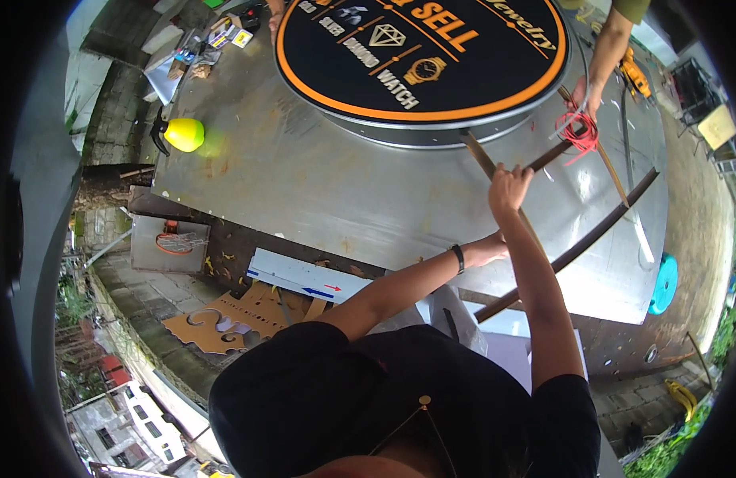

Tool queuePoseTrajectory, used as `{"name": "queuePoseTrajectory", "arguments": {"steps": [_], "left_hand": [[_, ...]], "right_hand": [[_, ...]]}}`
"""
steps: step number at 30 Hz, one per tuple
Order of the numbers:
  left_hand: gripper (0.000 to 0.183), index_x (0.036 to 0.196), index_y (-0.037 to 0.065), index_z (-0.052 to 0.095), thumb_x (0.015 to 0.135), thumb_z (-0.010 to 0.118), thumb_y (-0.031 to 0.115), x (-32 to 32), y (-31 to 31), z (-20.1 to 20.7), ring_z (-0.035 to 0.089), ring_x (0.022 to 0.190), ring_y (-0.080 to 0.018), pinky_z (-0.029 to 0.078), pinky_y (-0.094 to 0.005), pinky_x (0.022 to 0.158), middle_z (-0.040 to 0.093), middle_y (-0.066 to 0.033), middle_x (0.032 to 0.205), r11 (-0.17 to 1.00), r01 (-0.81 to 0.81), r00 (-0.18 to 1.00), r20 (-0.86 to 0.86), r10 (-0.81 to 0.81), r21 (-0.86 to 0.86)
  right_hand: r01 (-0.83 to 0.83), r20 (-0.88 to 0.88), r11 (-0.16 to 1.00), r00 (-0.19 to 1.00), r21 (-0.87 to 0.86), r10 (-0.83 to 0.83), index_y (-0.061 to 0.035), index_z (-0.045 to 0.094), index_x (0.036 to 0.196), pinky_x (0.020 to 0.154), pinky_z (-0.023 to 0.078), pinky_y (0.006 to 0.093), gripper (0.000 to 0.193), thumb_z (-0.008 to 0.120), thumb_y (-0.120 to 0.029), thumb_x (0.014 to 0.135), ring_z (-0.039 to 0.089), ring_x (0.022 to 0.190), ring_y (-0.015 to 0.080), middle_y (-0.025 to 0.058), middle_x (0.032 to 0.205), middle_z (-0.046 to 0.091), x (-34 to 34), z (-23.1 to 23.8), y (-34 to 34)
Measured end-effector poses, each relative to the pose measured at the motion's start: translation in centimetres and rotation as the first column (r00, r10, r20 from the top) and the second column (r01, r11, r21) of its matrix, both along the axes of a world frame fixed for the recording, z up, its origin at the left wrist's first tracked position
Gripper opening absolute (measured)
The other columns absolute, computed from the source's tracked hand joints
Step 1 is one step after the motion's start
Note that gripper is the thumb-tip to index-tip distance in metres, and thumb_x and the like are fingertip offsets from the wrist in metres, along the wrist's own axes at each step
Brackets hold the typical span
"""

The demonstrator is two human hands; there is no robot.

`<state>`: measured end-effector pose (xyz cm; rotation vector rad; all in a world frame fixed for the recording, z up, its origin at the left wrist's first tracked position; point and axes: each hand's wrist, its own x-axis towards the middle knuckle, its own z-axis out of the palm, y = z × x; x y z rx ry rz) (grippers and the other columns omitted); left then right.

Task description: Assembling and testing a large circular backlit sign on a metal fabrication table.

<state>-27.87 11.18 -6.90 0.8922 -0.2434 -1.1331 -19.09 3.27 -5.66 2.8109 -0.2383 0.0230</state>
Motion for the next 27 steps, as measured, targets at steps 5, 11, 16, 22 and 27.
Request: {"name": "queuePoseTrajectory", "arguments": {"steps": [5, 11, 16, 22, 27], "left_hand": [[0.038, 0.118, 0.006, 0.048, 0.090, 0.052, 0.032, 4.1, 12.9, -0.6, 0.057, 0.104, -0.0234, 0.043, -0.0386, 0.092, 0.057, -0.0103, 0.113, 0.997, -0.050, 0.961, -0.271, 0.064, 0.058], [0.034, 0.116, 0.010, 0.053, 0.091, 0.050, 0.034, 5.1, 31.3, -1.9, 0.054, 0.106, -0.0201, 0.040, -0.0365, 0.094, 0.057, -0.0056, 0.115, 0.830, -0.476, 0.758, -0.342, 0.555, 0.292], [0.037, 0.113, 0.012, 0.052, 0.086, 0.057, 0.036, 2.6, 40.8, -2.7, 0.052, 0.103, -0.0186, 0.040, -0.0361, 0.091, 0.056, -0.0038, 0.111, 0.701, -0.682, 0.605, -0.379, 0.700, 0.206], [0.032, 0.108, 0.013, 0.054, 0.083, 0.060, 0.034, 4.4, 42.9, -3.3, 0.053, 0.100, -0.0176, 0.040, -0.0377, 0.091, 0.056, -0.0019, 0.108, 0.633, -0.741, 0.481, -0.481, 0.733, 0.223], [0.033, 0.108, 0.013, 0.053, 0.083, 0.060, 0.033, 8.8, 42.6, -3.8, 0.052, 0.101, -0.0171, 0.039, -0.0380, 0.092, 0.056, -0.0013, 0.106, 0.665, -0.722, 0.535, -0.457, 0.711, 0.188]], "right_hand": [[-0.142, 0.071, 0.989, 0.987, -0.036, 0.144, -0.0088, 0.060, 0.096, 0.107, 0.016, 0.0529, 0.019, 0.051, -0.012, 0.080, 0.058, 0.097, 0.0219, 0.0081, 0.075, 0.066, 0.3, 1.7, -4.7], [-0.095, 0.037, 0.989, 0.994, -0.109, 0.099, -0.0097, 0.059, 0.094, 0.109, 0.012, 0.0562, 0.017, 0.053, -0.008, 0.078, 0.058, 0.096, 0.0213, 0.0058, 0.076, 0.065, 2.6, 2.3, -9.7], [-0.063, -0.019, 0.990, 0.998, -0.127, 0.061, -0.0120, 0.060, 0.096, 0.110, 0.012, 0.0554, 0.021, 0.056, -0.008, 0.076, 0.058, 0.096, 0.0204, 0.0048, 0.077, 0.064, 4.9, 3.7, -9.8], [-0.005, 0.014, 0.983, 1.000, -0.183, 0.008, -0.0117, 0.060, 0.096, 0.108, 0.017, 0.0551, 0.019, 0.057, -0.008, 0.077, 0.058, 0.098, 0.0207, 0.0060, 0.081, 0.063, 8.2, 2.6, -12.9], [-0.011, 0.037, 0.989, 0.999, -0.148, 0.016, -0.0103, 0.060, 0.094, 0.108, 0.021, 0.0536, 0.016, 0.055, -0.007, 0.079, 0.056, 0.101, 0.0212, 0.0076, 0.082, 0.062, 9.4, 2.7, -14.0]]}}
